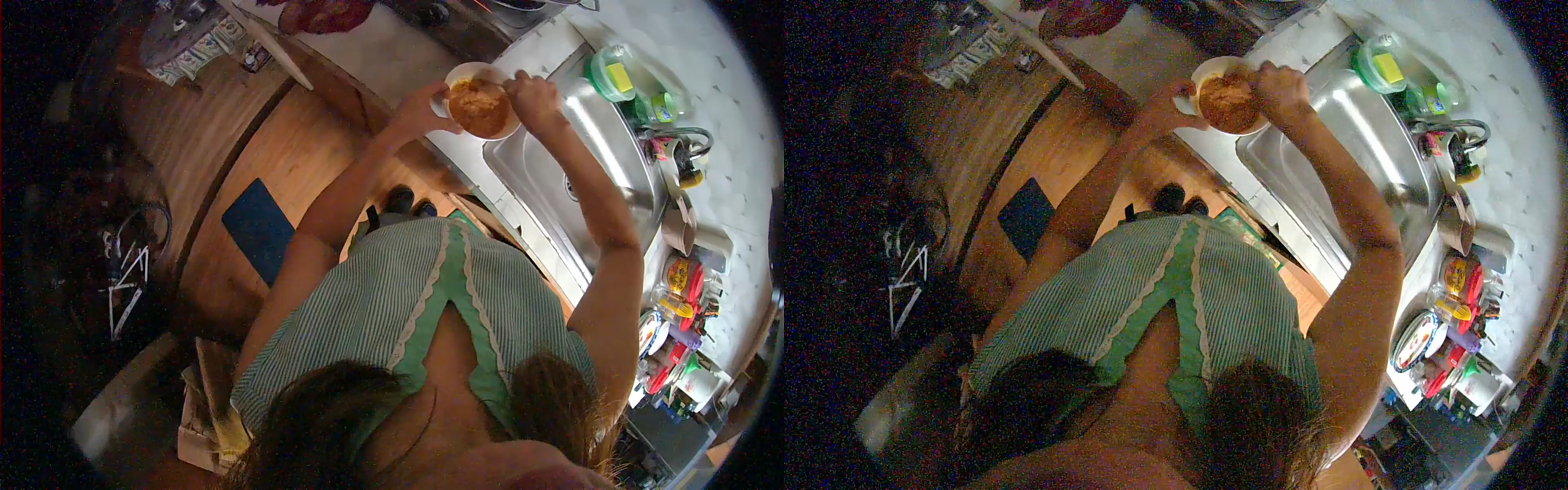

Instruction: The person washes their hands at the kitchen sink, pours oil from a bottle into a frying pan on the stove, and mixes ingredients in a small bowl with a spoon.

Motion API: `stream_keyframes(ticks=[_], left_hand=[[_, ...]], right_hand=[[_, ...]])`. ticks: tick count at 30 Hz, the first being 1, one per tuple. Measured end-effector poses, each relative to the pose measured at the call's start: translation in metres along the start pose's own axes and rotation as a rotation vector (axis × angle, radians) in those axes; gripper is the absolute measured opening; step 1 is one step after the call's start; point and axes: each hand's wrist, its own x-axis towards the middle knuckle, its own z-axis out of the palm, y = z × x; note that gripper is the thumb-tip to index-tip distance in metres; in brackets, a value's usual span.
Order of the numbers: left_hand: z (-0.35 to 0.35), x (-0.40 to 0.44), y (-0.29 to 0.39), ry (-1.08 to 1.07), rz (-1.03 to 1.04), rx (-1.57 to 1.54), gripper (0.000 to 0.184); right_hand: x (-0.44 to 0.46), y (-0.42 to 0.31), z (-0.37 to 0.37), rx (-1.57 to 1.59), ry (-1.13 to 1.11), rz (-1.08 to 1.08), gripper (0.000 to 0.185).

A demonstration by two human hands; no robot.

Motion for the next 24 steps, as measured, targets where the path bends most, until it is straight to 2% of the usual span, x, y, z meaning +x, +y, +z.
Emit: stream_keyframes(ticks=[3,4,7,10,13,14,17,19,22,24], left_hand=[[0.003,0.002,-0.004,-0.001,-0.011,0.01,0.072],[0.005,0.004,-0.01,0.0,0.004,0.009,0.072],[0.005,0.003,-0.012,0.009,0.014,0.036,0.072],[0.003,0.002,-0.006,0.003,-0.005,0.081,0.073],[0.004,0.004,-0.008,0.006,0.014,0.078,0.074],[0.005,0.004,-0.012,0.013,0.023,0.069,0.074],[0.002,0.001,-0.002,0.012,-0.019,0.057,0.075],[0.003,0.003,-0.007,-0.005,-0.008,0.04,0.074],[0.003,0.004,-0.007,0.011,0.013,0.028,0.072],[0.0,0.003,-0.003,0.024,0.045,0.025,0.072]], right_hand=[[-0.011,0.003,-0.033,0.05,-0.295,0.029,0.015],[-0.014,0.002,-0.05,0.059,-0.275,-0.028,0.013],[-0.006,0.013,-0.049,0.151,-0.247,0.047,0.017],[0.0,0.013,-0.034,0.095,-0.092,0.121,0.014],[-0.003,0.009,-0.022,-0.024,-0.198,0.031,0.018],[-0.012,0.01,-0.022,0.05,-0.164,0.012,0.016],[-0.014,0.003,-0.05,0.107,-0.383,-0.036,0.015],[-0.015,0.003,-0.039,0.268,-0.328,-0.082,0.013],[-0.014,0.013,0.017,0.737,-0.11,-0.267,0.015],[-0.013,0.018,0.021,0.995,-0.06,-0.306,0.017]])
